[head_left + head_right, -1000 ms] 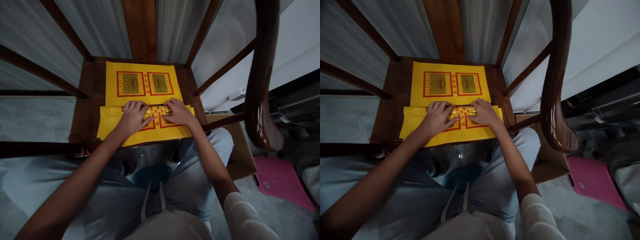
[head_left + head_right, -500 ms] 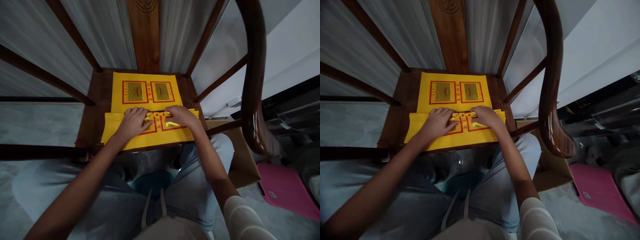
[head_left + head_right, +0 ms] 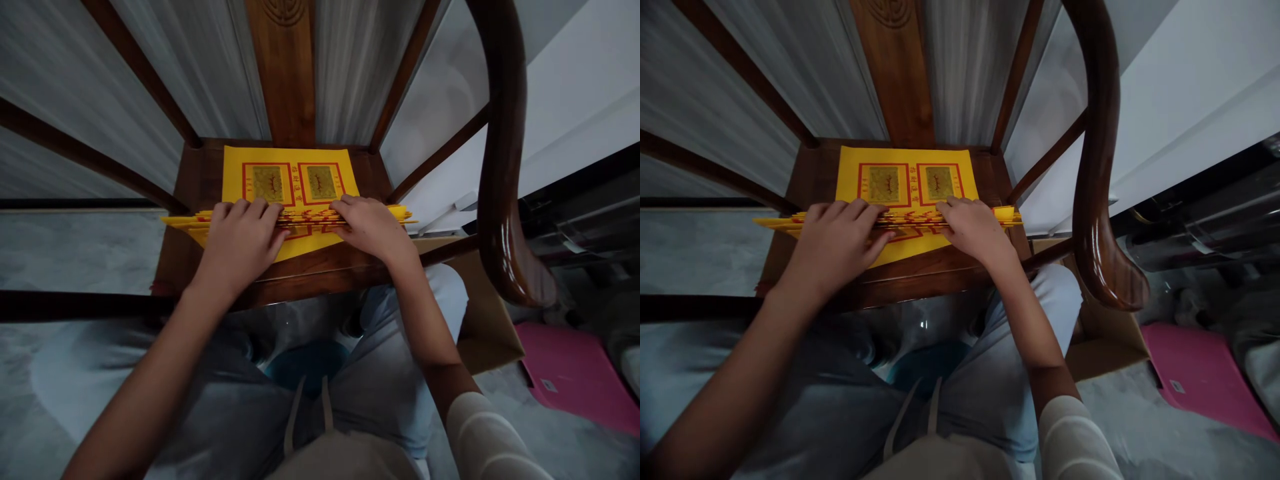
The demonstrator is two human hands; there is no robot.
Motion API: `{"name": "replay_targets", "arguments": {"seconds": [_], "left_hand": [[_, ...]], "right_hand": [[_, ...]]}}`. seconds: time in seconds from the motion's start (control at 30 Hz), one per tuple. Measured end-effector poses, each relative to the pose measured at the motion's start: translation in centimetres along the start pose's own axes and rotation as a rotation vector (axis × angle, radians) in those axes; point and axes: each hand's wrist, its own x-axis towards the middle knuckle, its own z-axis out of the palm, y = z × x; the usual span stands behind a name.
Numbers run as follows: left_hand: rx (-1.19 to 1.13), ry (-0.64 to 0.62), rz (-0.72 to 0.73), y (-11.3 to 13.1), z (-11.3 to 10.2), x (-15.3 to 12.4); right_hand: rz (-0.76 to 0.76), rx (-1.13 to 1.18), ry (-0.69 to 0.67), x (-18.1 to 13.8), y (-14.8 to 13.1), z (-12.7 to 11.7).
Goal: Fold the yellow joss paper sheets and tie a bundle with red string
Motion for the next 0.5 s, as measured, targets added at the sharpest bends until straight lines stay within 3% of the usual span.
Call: {"name": "replay_targets", "arguments": {"seconds": [0.27,0.5], "left_hand": [[0.047,0.003,0.047,1.9,0.9,0.1],[0.051,0.062,0.090,2.3,-1.3,0.5]], "right_hand": [[0.003,-0.031,-0.035,0.8,-1.1,0.5],[-0.013,-0.042,-0.001,0.2,-0.4,-1.0]]}}
